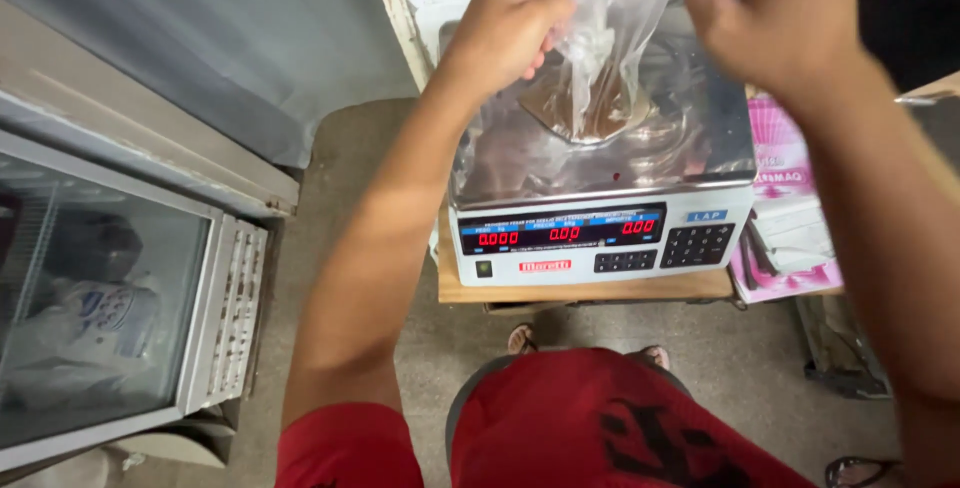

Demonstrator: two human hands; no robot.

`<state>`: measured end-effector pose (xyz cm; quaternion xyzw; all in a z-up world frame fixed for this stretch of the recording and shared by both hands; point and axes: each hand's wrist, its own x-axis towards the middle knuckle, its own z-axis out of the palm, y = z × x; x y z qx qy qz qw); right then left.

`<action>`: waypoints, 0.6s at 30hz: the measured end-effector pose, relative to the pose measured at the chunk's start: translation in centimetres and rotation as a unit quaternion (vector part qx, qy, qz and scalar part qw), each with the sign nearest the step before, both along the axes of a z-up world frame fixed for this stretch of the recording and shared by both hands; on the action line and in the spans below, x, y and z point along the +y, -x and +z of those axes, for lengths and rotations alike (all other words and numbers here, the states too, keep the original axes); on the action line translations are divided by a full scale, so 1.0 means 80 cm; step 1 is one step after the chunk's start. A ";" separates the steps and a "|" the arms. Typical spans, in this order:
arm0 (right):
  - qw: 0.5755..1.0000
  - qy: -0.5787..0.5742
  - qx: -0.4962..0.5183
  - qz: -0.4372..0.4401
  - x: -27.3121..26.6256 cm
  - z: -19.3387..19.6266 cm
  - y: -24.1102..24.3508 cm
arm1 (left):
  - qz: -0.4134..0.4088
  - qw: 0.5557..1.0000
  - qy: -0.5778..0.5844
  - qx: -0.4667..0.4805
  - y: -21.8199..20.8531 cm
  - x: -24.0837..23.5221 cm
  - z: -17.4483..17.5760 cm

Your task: The person fills a container with powder using a blue scoop, weighs a small bag of the same powder on a digital scale, and then puts a lid on the container before placing it on a shelf.

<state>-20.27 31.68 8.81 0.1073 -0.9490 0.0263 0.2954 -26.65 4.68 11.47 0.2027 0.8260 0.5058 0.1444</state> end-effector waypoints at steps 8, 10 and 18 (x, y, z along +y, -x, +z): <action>0.974 -0.036 -0.131 0.181 -0.090 0.034 -0.003 | 0.005 0.856 -0.397 -0.330 0.046 0.025 -0.067; 0.968 -0.066 -0.212 0.113 -0.083 0.032 0.001 | 0.045 0.859 -0.389 -0.329 0.053 0.020 -0.073; 0.967 -0.155 -0.158 0.124 -0.053 0.065 -0.034 | 0.076 0.989 -0.113 0.064 0.004 -0.021 0.000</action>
